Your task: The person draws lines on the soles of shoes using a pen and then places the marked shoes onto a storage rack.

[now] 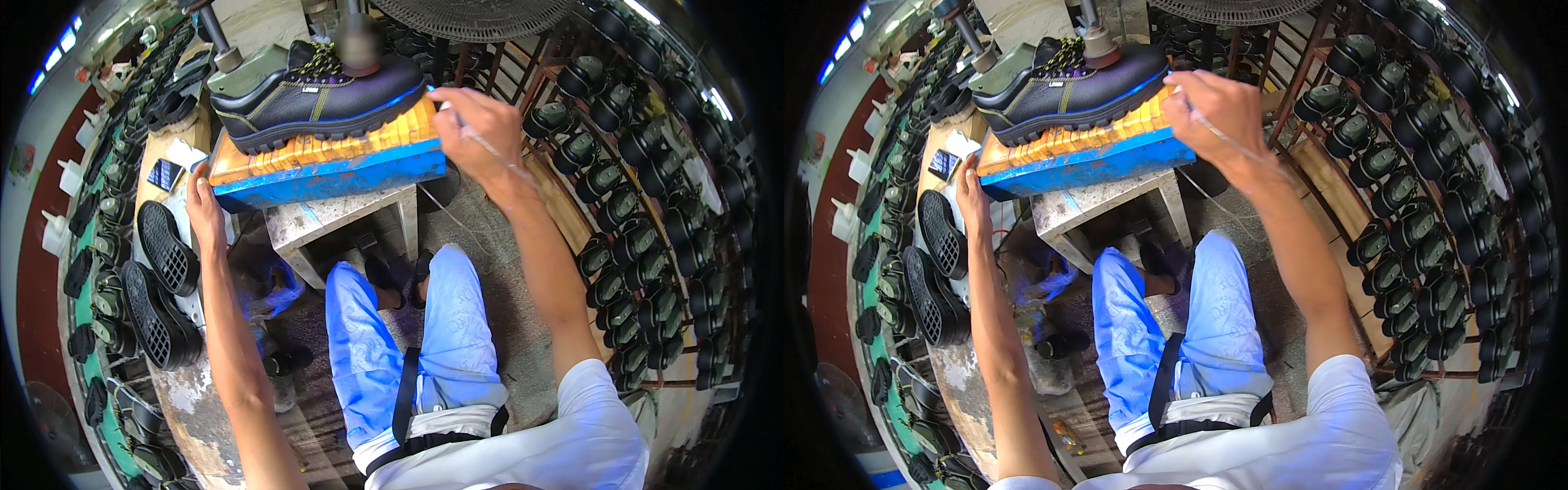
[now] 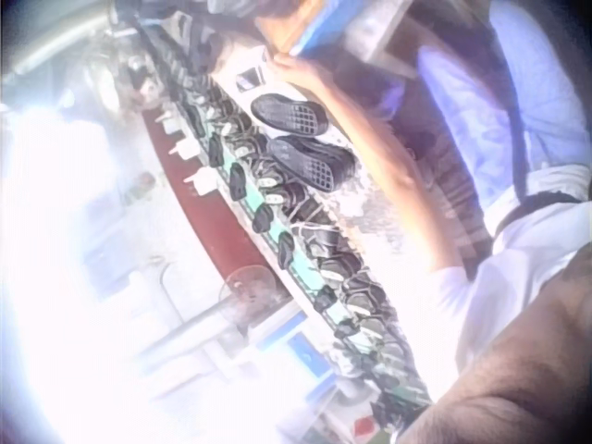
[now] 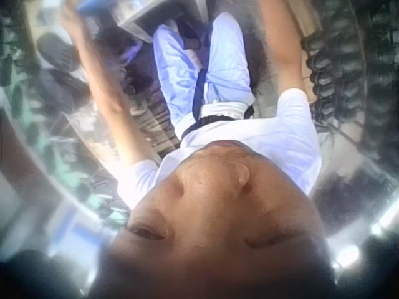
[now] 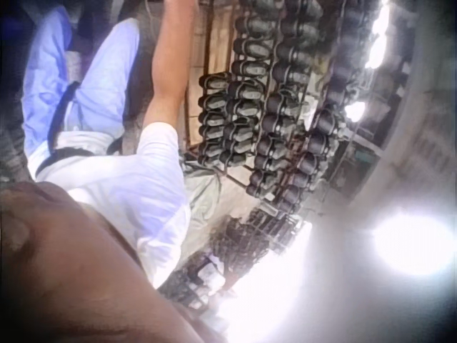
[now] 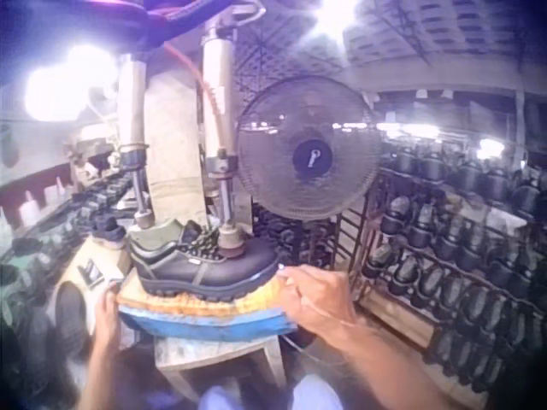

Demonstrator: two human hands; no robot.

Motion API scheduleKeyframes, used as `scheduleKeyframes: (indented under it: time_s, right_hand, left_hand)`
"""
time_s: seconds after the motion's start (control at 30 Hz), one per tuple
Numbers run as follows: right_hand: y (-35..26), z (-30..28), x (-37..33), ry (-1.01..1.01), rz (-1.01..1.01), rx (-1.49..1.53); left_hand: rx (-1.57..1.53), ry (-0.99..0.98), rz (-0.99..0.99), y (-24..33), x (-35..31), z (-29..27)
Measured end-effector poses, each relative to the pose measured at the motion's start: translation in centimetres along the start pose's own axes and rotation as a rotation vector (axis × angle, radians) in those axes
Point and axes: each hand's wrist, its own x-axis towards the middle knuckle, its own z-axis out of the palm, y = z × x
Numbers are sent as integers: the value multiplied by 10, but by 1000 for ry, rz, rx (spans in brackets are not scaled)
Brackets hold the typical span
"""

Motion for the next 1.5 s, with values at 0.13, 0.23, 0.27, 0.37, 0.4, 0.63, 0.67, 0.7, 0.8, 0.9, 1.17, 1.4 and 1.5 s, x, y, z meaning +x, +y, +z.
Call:
scheduleKeyframes:
  time_s: [0.13, 0.23, 0.27, 0.37, 0.4, 0.63, 0.67, 0.7, 0.8, 0.9, 1.17, 1.4, 1.5]
  right_hand:
    - [-3, -25, -4, 92, 111, 390]
    - [-31, -27, -16, -167, 450, 722]
    - [-36, -19, -22, -272, 571, 785]
    - [-43, 35, -54, -197, 390, 690]
    - [-50, 47, -57, -126, 260, 592]
    - [-62, 51, -29, -368, 400, 312]
    - [-54, 60, -26, -367, 390, 261]
    - [-45, 70, -22, -328, 409, 215]
    - [-16, 92, 4, -364, 456, 397]
    - [16, 94, 17, -481, 464, 646]
    - [21, 85, 8, -378, 352, 530]
    - [-43, -157, -49, 230, 29, -67]
    - [-22, -213, -126, 291, 300, -187]
  left_hand:
    - [-18, 72, 7, -7, -2, -11]
    - [10, 268, -46, 10, -44, 10]
    - [24, 318, 57, 19, -68, 15]
    - [12, 251, -31, 82, -162, 42]
    - [-6, 180, -99, 100, -186, 43]
    - [546, -113, 597, 153, -75, 54]
    - [628, -135, 649, 159, -41, 62]
    - [740, -222, 686, 161, -5, 65]
    - [484, -718, 281, 196, 60, 72]
    - [325, -594, 266, 203, 34, 88]
    - [195, 143, 872, 227, -24, 114]
    - [572, -200, 1614, 375, -99, 140]
    - [363, -518, 1777, 403, -178, 212]
